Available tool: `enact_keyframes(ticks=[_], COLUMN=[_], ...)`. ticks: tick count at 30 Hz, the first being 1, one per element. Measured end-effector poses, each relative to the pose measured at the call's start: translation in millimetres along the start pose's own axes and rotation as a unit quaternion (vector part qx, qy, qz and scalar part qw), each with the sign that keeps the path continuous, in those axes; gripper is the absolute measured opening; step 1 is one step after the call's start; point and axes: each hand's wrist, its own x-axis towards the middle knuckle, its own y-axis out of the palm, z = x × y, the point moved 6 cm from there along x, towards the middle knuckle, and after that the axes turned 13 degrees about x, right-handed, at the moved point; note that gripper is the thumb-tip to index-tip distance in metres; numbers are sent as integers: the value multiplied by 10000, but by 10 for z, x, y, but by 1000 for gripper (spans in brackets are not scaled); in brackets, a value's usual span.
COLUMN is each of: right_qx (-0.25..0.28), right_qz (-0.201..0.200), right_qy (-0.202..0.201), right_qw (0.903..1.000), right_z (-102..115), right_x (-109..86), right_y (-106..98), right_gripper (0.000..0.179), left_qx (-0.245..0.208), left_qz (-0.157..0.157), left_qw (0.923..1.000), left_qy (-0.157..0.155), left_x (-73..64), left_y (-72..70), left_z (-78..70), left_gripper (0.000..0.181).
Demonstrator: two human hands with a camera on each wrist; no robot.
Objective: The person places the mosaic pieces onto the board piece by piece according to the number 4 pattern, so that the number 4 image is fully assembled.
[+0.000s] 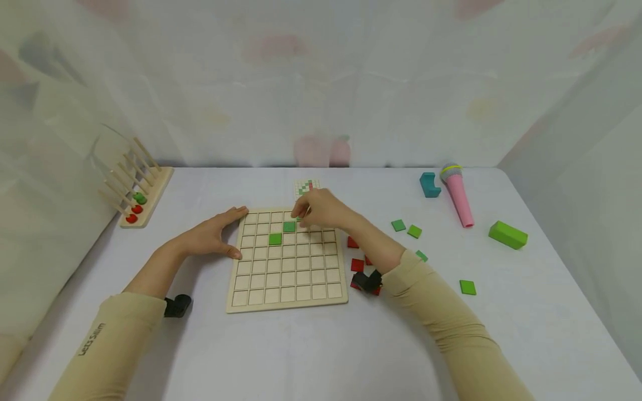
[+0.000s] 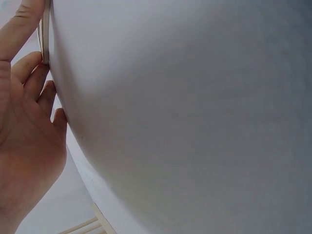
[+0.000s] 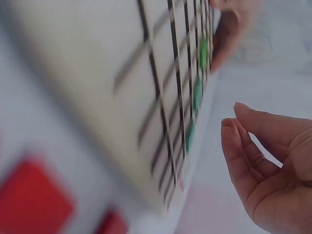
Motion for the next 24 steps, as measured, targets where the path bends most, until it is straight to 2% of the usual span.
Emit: enact_keyframes(ticks=[7, 13, 19, 24], right_qx=[-33, -43, -69, 26], right_qz=[-622, -869, -879, -649], right_qy=[436, 822, 1209, 1341], right_qw=[9971, 9928, 9887, 9888], right_z=[-340, -742, -1117, -1259], right_x=[-363, -657, -933, -1149], right_y=[-606, -993, -1212, -1241], right_gripper=[26, 28, 26, 23], left_qx=[38, 2, -16, -86], left_qz=[46, 67, 49, 46], left_qw=[10000, 9999, 9999, 9999], left_qy=[-75, -118, -125, -85], left_x=[-10, -28, -37, -33], left_y=[-13, -22, -30, -25], left_z=[3, -9, -18, -13], left_gripper=[121, 119, 119, 119])
